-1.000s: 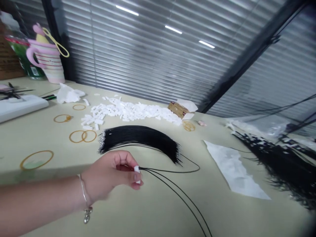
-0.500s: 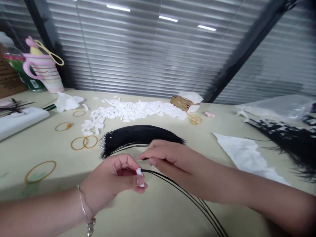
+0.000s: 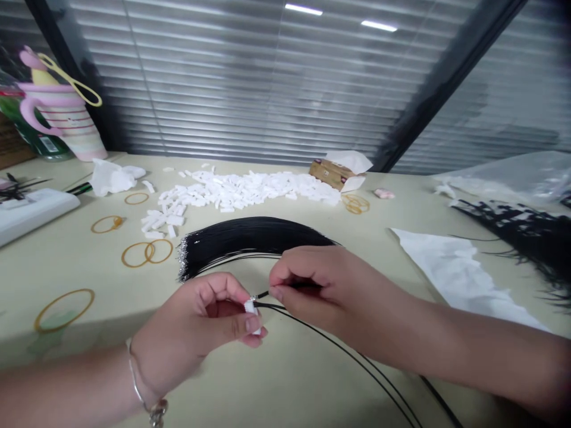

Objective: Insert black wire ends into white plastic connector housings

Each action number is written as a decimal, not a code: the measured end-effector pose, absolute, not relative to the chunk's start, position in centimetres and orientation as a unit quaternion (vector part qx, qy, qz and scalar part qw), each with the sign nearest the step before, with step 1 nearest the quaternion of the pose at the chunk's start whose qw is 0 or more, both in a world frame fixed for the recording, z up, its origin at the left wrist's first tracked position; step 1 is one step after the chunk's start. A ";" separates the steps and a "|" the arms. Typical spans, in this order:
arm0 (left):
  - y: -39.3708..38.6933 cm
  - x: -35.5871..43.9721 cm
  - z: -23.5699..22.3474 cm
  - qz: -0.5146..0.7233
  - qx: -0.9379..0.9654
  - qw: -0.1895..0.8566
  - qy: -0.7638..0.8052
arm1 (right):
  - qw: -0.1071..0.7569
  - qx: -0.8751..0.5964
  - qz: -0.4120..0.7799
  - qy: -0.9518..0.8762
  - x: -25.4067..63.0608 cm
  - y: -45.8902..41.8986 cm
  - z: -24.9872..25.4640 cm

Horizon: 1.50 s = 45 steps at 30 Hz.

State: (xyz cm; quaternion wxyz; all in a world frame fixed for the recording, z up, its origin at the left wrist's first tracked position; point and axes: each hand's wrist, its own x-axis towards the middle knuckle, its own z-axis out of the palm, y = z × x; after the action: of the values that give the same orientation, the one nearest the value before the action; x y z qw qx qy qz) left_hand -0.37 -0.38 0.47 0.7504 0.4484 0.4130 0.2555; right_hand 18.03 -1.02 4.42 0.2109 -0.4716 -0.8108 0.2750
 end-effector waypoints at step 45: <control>-0.2 -0.7 0.3 0.261 0.415 0.774 0.400 | 0.194 -0.463 0.199 -0.841 17.7 -2.0 3.9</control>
State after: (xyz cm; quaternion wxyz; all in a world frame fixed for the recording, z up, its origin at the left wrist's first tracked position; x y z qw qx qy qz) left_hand -0.75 -0.17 0.26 0.7743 0.4155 0.3996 0.2611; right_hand 17.68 -1.98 3.93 0.1944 -0.4634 -0.8414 0.1987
